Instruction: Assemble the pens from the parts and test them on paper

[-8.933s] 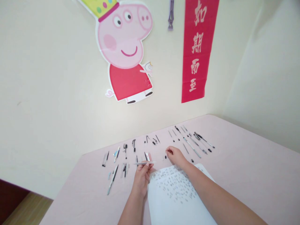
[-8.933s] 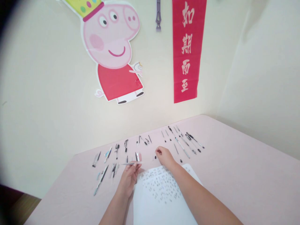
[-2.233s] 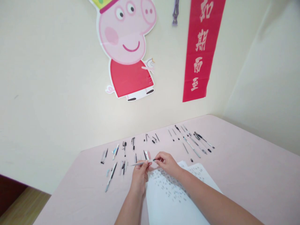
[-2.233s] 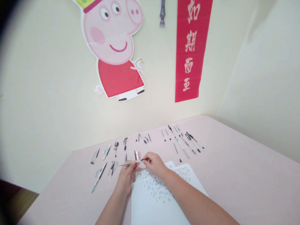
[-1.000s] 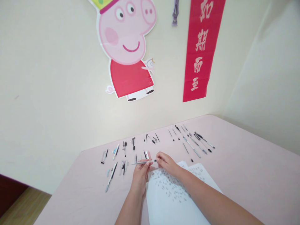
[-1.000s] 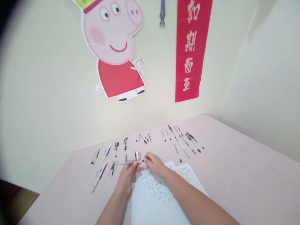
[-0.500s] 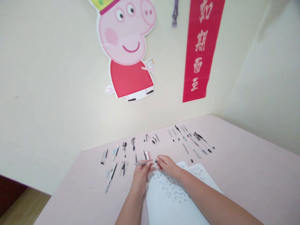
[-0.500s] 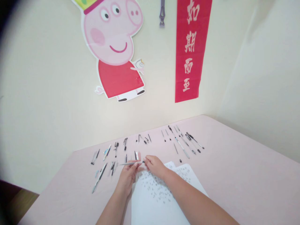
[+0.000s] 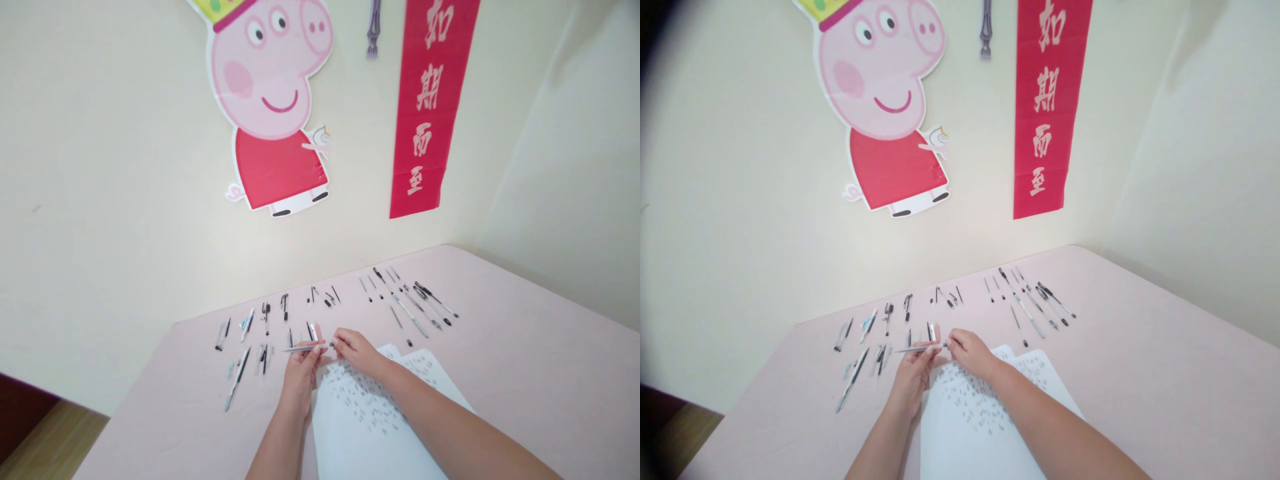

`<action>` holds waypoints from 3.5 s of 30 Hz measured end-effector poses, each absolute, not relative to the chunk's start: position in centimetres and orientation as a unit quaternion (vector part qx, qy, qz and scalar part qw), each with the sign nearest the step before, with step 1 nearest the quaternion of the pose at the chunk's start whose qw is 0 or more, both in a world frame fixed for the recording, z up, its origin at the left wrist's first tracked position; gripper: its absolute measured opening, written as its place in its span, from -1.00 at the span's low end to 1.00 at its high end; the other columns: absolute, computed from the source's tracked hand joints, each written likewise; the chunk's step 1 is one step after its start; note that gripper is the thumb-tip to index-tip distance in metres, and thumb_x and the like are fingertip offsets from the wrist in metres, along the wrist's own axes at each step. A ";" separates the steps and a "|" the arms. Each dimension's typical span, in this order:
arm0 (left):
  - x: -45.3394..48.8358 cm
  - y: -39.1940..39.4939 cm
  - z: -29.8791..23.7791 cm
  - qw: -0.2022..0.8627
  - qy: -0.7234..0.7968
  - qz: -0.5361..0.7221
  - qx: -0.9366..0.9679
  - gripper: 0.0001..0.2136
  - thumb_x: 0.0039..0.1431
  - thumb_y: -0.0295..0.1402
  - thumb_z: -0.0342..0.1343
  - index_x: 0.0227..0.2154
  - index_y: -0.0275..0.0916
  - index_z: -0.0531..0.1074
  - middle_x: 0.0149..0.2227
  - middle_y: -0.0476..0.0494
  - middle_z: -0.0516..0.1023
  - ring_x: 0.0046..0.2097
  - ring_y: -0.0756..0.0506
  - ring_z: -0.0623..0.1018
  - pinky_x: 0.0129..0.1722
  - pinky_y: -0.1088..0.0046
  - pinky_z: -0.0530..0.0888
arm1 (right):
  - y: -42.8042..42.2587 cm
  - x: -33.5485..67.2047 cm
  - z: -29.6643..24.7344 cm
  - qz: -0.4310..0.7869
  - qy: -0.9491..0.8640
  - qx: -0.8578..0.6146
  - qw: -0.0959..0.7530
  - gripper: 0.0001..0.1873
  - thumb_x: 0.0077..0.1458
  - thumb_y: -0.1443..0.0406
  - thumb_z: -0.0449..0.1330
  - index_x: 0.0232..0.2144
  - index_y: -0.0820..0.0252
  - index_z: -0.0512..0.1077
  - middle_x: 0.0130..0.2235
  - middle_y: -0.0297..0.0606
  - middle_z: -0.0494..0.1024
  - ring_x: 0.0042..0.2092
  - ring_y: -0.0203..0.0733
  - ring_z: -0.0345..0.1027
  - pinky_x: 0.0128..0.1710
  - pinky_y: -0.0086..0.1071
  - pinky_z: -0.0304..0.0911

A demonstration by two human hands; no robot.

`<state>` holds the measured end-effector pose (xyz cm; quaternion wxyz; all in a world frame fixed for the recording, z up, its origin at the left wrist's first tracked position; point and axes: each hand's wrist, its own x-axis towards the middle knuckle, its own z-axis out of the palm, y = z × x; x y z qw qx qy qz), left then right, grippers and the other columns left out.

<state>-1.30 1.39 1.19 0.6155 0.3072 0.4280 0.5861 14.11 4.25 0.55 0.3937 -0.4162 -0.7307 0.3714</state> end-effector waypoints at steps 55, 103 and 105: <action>-1.4 1.5 0.9 0.602 0.427 0.598 0.314 -0.76 -0.23 -0.35 0.32 -0.44 -0.30 0.47 -0.38 -0.10 0.56 -0.33 -0.03 0.54 -0.33 0.50 0.44 | 4.3 14.1 0.2 0.381 -0.722 -0.402 0.415 -0.84 0.10 0.23 0.06 -0.45 0.21 0.30 -0.53 -0.41 0.33 -0.47 -0.34 0.18 -0.47 -0.50 0.10; -1.4 1.5 0.5 0.620 0.410 0.588 0.319 -0.75 -0.18 -0.34 0.31 -0.40 -0.29 0.44 -0.40 -0.08 0.55 -0.35 -0.02 0.53 -0.33 0.47 0.46 | 4.2 14.2 0.0 0.405 -0.732 -0.372 0.403 -0.65 0.16 0.11 -0.04 -0.54 0.21 0.27 -0.57 -0.38 0.34 -0.49 -0.33 0.23 -0.44 -0.48 0.13; -1.3 1.4 0.6 0.620 0.410 0.586 0.323 -0.75 -0.18 -0.33 0.31 -0.41 -0.29 0.44 -0.39 -0.09 0.55 -0.34 -0.02 0.53 -0.33 0.47 0.46 | 4.3 14.2 -0.1 0.401 -0.734 -0.373 0.402 -0.62 0.17 0.10 -0.05 -0.56 0.21 0.25 -0.58 -0.38 0.33 -0.50 -0.34 0.23 -0.44 -0.48 0.13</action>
